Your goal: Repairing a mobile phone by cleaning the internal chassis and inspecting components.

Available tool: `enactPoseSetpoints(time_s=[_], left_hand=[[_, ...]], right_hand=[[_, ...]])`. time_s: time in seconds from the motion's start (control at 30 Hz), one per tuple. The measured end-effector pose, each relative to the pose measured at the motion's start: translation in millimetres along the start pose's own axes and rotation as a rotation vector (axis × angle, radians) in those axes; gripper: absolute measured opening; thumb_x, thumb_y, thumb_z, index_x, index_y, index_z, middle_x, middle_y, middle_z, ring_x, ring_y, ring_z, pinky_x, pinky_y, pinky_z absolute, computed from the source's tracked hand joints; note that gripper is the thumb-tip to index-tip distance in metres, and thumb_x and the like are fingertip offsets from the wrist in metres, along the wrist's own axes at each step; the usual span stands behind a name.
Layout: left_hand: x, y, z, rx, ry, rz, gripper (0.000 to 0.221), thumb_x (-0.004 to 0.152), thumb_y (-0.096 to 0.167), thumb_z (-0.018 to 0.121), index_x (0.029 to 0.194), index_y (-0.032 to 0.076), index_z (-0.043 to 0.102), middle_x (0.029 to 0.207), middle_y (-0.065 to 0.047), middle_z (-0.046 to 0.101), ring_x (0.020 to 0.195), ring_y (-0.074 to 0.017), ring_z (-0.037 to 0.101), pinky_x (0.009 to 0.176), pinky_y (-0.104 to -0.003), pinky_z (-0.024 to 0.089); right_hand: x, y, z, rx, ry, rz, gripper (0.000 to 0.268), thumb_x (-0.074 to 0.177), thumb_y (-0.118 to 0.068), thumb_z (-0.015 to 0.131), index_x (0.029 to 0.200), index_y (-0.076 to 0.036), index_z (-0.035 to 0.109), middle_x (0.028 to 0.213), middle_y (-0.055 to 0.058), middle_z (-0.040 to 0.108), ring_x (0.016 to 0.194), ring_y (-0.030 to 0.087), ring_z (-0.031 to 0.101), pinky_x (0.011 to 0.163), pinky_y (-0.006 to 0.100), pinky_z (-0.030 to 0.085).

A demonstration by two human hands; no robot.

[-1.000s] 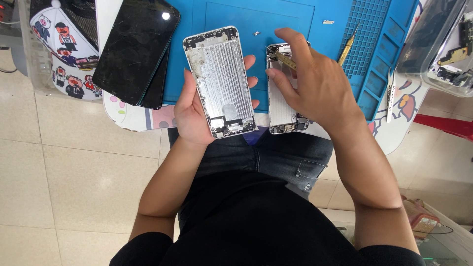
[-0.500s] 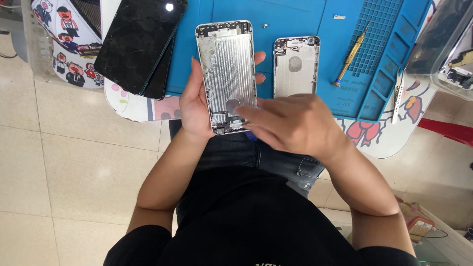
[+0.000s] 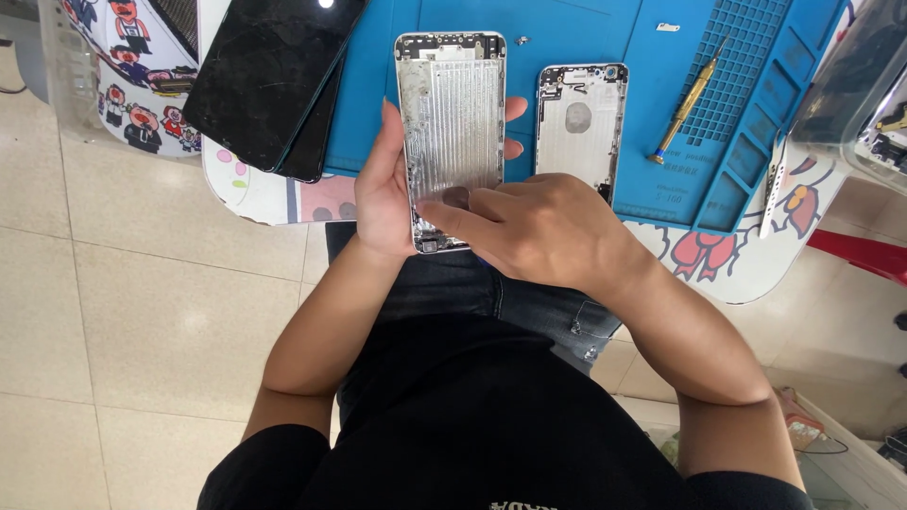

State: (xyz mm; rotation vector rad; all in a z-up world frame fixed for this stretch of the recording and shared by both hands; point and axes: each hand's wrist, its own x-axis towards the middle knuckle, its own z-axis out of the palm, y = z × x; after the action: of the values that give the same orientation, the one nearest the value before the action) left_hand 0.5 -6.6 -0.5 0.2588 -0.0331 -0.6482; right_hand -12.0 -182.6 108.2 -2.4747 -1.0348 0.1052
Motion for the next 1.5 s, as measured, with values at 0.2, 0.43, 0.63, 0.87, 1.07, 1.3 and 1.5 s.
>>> enactPoseSetpoints(time_s=[0.2,0.43,0.63,0.87,1.07,1.3,1.5], left_hand=[[0.2,0.8,0.1,0.004,0.006,-0.001,0.074,0.113,0.060,0.016,0.160,0.005,0.034,0.151,-0.028,0.051,0.125,-0.0338,0.063,0.102,-0.044,0.059],[0.0,-0.2,-1.9,-0.014,-0.022,0.008,0.074,0.116,0.059,0.015,0.161,0.004,0.035,0.153,-0.027,0.050,0.125,-0.0336,0.063,0.106,-0.043,0.057],[-0.7,1.1,-1.3,0.040,-0.011,0.021,0.073,0.115,0.058,0.014,0.161,0.005,0.034,0.153,-0.029,0.049,0.127,-0.0354,0.063,0.108,-0.044,0.057],[0.1,0.8,-0.9,-0.063,-0.026,0.002,0.072,0.116,0.058,0.014,0.161,0.004,0.034,0.155,-0.028,0.047,0.130,-0.0345,0.061,0.108,-0.045,0.056],[0.0,3.6,-0.2,-0.200,-0.029,-0.040,0.069,0.116,0.055,0.016,0.161,0.005,0.031,0.159,-0.029,0.040,0.131,-0.0358,0.060,0.106,-0.050,0.056],[-1.2,4.6,4.9,-0.268,-0.106,-0.090,0.070,0.118,0.056,0.026,0.161,0.002,0.035,0.153,-0.029,0.048,0.126,-0.0379,0.064,0.094,-0.055,0.060],[-0.3,4.2,23.0,-0.299,-0.031,-0.383,0.068,0.115,0.048,0.029,0.162,-0.001,0.034,0.141,-0.035,0.052,0.118,-0.0444,0.067,0.080,-0.058,0.063]], right_hand=[[2.4,-0.6,1.0,-0.003,0.001,-0.016,0.040,0.091,-0.018,0.072,0.130,-0.017,0.072,0.079,0.002,0.066,0.060,0.017,0.064,0.051,0.033,0.050],[-0.6,0.0,4.1,0.004,-0.004,0.021,0.035,0.090,-0.014,0.076,0.125,-0.013,0.073,0.077,0.002,0.065,0.061,0.017,0.065,0.051,0.034,0.050],[-0.1,-2.0,2.8,0.018,0.043,0.035,0.033,0.093,-0.018,0.076,0.124,-0.009,0.069,0.092,0.003,0.071,0.071,0.019,0.070,0.057,0.034,0.053],[2.8,-5.6,-9.5,0.100,0.064,0.062,0.036,0.094,-0.020,0.078,0.127,-0.008,0.067,0.089,0.006,0.073,0.066,0.023,0.068,0.057,0.036,0.053],[-28.1,-6.3,-4.6,0.396,0.249,0.419,0.025,0.102,-0.007,0.072,0.119,0.001,0.055,0.091,0.007,0.071,0.069,0.015,0.064,0.061,0.027,0.049],[-79.9,-7.8,43.3,0.758,0.409,0.581,0.008,0.110,-0.006,0.057,0.108,-0.002,0.051,0.077,-0.003,0.050,0.061,0.004,0.042,0.060,0.019,0.037],[-94.6,-9.0,52.8,1.020,0.678,0.670,0.013,0.114,-0.013,0.053,0.111,-0.008,0.041,0.085,0.000,0.051,0.065,0.005,0.035,0.059,0.019,0.031]])
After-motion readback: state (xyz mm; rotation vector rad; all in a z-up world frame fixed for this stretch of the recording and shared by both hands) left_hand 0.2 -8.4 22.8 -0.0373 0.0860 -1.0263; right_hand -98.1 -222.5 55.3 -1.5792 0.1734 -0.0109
